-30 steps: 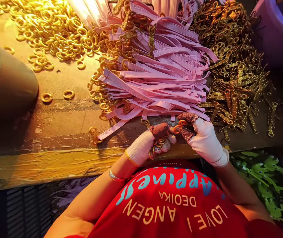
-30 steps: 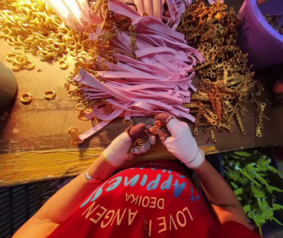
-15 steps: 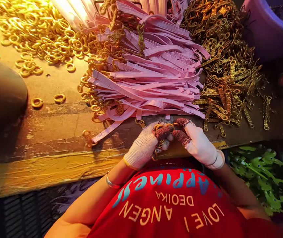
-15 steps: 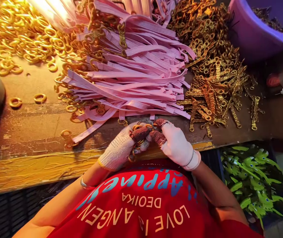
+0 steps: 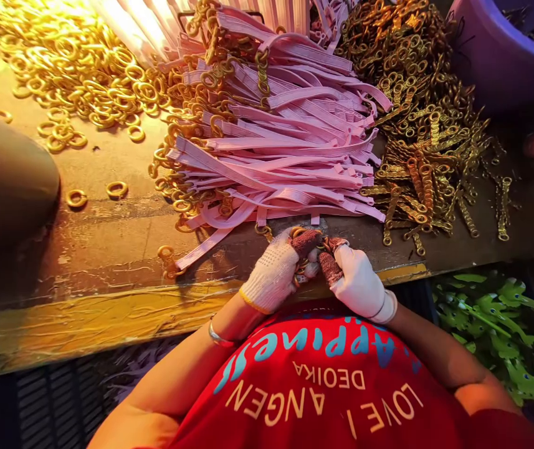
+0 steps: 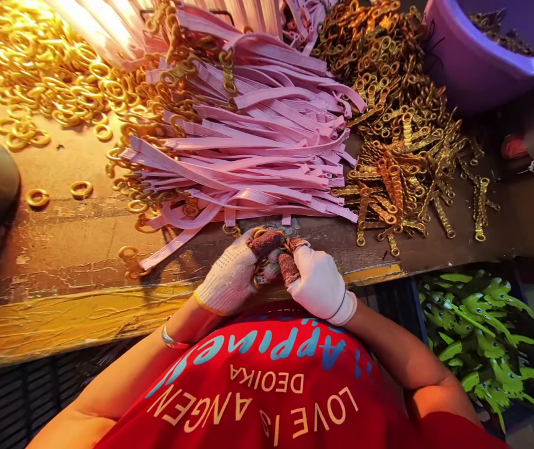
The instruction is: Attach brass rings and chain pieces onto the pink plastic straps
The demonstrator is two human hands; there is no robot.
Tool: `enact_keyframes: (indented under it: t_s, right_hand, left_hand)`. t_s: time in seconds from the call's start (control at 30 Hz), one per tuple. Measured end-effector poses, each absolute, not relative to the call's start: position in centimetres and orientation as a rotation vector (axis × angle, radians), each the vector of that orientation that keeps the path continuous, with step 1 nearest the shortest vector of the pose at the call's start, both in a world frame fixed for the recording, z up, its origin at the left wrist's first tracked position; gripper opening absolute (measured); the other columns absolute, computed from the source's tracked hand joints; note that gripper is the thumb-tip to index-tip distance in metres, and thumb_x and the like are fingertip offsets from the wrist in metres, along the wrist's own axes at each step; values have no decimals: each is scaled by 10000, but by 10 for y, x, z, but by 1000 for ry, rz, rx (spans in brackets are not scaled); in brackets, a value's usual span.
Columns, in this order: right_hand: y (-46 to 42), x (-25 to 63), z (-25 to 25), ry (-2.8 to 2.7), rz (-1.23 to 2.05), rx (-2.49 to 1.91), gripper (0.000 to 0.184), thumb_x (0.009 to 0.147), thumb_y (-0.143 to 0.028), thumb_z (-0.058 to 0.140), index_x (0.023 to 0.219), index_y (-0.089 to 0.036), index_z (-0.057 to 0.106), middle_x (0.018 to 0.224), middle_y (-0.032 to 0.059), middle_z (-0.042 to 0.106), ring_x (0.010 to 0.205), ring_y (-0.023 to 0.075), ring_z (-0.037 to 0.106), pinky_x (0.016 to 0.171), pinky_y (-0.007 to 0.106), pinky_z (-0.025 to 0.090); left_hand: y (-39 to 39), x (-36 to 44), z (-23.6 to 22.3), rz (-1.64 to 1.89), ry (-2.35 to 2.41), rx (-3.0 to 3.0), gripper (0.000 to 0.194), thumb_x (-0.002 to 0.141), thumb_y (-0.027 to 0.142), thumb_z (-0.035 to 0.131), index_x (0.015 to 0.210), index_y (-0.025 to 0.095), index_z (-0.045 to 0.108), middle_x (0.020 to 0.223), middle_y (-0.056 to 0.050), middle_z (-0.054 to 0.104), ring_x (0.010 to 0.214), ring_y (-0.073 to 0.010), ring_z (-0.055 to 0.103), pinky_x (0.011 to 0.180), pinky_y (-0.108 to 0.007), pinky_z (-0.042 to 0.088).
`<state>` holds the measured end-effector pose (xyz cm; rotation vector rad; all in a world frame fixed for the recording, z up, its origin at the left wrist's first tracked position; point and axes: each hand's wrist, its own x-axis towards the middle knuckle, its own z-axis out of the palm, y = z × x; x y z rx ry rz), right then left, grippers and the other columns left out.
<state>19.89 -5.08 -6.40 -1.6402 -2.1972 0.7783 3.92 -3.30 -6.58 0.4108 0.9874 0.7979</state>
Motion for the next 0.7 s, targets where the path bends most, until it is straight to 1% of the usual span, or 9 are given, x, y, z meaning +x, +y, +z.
enact_keyframes:
  t_s: [0.1,0.17,0.23,0.33,0.43,0.5,0.57,0.63,0.7]
  right_hand:
    - [-45,207,-64,-2044,1043,-1592,235,1006,-349,508,951,-192,674,837,59,764,746,201,711,682,272,497]
    - [-38,218,-60,-1991,952,-1616,230,1002,-362,545,1055,-195,695,941,70,784,842,216,734,748,281,517]
    - [-34,231,-56,-1979,783,-1679,258,997,-359,561,1139,-191,695,1003,92,786,889,235,738,803,307,525]
    - [-36,249,-55,-2087,706,-1677,249,1011,-325,535,1116,-177,706,997,110,773,897,243,726,815,328,524]
    - [-45,255,-56,-2343,841,-1480,220,1022,-297,522,1027,-170,703,1017,108,742,897,221,698,813,324,520]
    - [-51,250,-57,-2509,931,-1313,198,1017,-274,526,990,-168,691,1078,107,728,919,205,687,835,316,523]
    - [-54,241,-58,-2673,964,-1178,135,971,-214,561,976,-162,686,1248,119,697,1003,208,680,881,319,526]
    - [-55,231,-58,-2886,924,-1082,90,874,-146,615,929,-155,686,1407,123,626,1036,231,672,855,332,538]
    - [-56,222,-58,-3088,843,-1009,96,803,-127,636,884,-147,683,1448,130,595,980,250,672,763,344,538]
  left_hand:
    - [-33,36,-66,743,888,441,302,861,403,729,777,187,536,589,56,495,429,-56,422,400,-164,308]
    - [-34,28,-66,723,859,518,298,894,420,704,782,169,589,536,50,472,408,-53,388,382,-157,279]
    - [-35,14,-64,769,877,547,275,887,426,726,874,161,656,510,48,477,395,-54,380,367,-142,260]
    - [-38,-10,-62,866,904,415,401,844,518,761,980,145,699,574,9,565,407,-72,457,359,-138,327]
    - [-38,-26,-61,876,866,216,502,951,583,579,941,100,715,639,-64,618,445,-123,551,349,-171,406]
    - [-36,-30,-62,847,822,98,545,1033,511,402,878,89,709,644,-87,612,432,-141,554,307,-184,392]
    - [-34,-27,-64,801,782,-2,584,1062,421,269,839,92,697,646,-90,598,396,-139,524,266,-189,360]
    - [-34,-22,-68,770,752,-63,596,1061,372,209,852,98,695,664,-90,597,378,-131,505,251,-187,345]
    - [-37,-17,-71,771,740,-85,579,1058,373,217,886,101,698,695,-94,606,386,-128,509,253,-182,346]
